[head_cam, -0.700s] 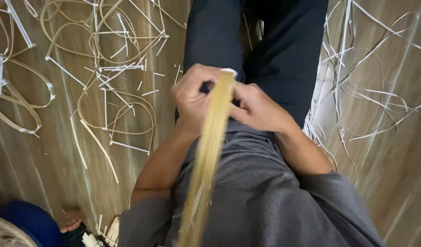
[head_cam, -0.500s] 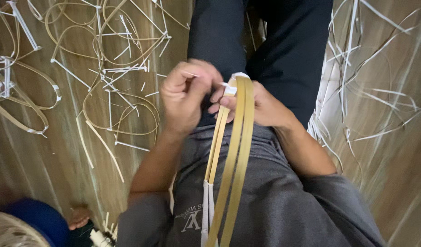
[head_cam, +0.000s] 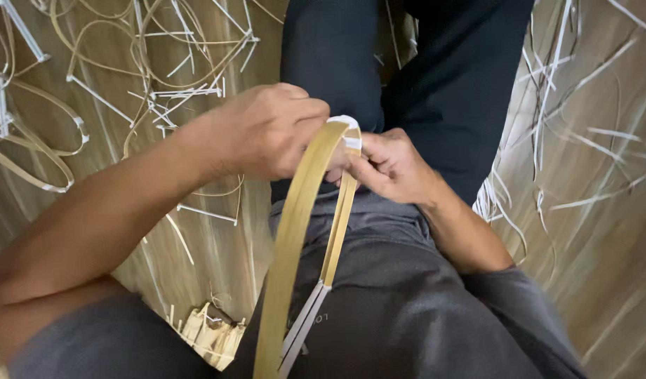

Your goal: The person sits on the floor and assembles bamboo strips into U-shaped frames by wrapping them with white plastic ties. They use scissors to trim excess tie length and repeatedly pick up new ties from the floor to continue binding the bamboo pieces.

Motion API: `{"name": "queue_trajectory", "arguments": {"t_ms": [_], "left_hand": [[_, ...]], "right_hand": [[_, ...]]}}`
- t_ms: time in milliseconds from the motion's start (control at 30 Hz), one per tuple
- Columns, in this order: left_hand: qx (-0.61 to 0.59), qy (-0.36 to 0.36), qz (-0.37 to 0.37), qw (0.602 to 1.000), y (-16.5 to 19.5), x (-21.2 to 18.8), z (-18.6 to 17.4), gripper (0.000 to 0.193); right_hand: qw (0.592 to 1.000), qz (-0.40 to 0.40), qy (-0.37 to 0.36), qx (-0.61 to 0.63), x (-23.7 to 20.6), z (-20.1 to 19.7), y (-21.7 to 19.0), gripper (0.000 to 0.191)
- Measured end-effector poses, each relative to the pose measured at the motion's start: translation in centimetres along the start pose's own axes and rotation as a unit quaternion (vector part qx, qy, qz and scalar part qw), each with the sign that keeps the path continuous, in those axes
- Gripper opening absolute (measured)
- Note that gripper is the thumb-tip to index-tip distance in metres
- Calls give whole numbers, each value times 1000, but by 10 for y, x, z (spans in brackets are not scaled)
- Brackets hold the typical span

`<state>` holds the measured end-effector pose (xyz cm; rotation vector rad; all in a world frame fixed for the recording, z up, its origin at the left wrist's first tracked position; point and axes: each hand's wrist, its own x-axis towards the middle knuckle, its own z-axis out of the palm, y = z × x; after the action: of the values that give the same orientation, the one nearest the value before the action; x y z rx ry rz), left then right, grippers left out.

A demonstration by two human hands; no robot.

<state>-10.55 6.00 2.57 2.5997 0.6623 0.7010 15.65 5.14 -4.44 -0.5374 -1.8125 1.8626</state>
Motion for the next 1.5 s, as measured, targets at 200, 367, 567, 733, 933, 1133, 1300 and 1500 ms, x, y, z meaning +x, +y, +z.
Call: {"name": "queue_trajectory", "arguments": {"t_ms": [200,367,567,733,933,1133,1300,1500], "left_hand": [[90,39,-275,956,6,-30,-37,4],[-324,118,-545,764,53,-49,8,24],[-689,230,-496,475,99,-70,123,33],[-700,360,-418,454,96,-71,74,44],[-504,521,-380,574,88,-148,-32,34],[-365,521,-462,618,110,-187,-48,25],[-305,516,-477,643,123,-169,-53,20],[-318,413,-500,692,149,-99,-42,18]], "right_hand": [[1000,-8,-20,17,10,-14,-26,19],[1000,-3,-24,16,16,1,-29,23],[970,-65,81,-221,21,13,-44,26],[965,-30,103,-238,-25,-49,-48,36],[914,131,235,-302,-159,-180,50,20],[780,459,144,-401,-216,-138,191,23],[705,520,19,-482,-206,-65,237,20],[728,499,39,-469,-190,-54,232,24]]}}
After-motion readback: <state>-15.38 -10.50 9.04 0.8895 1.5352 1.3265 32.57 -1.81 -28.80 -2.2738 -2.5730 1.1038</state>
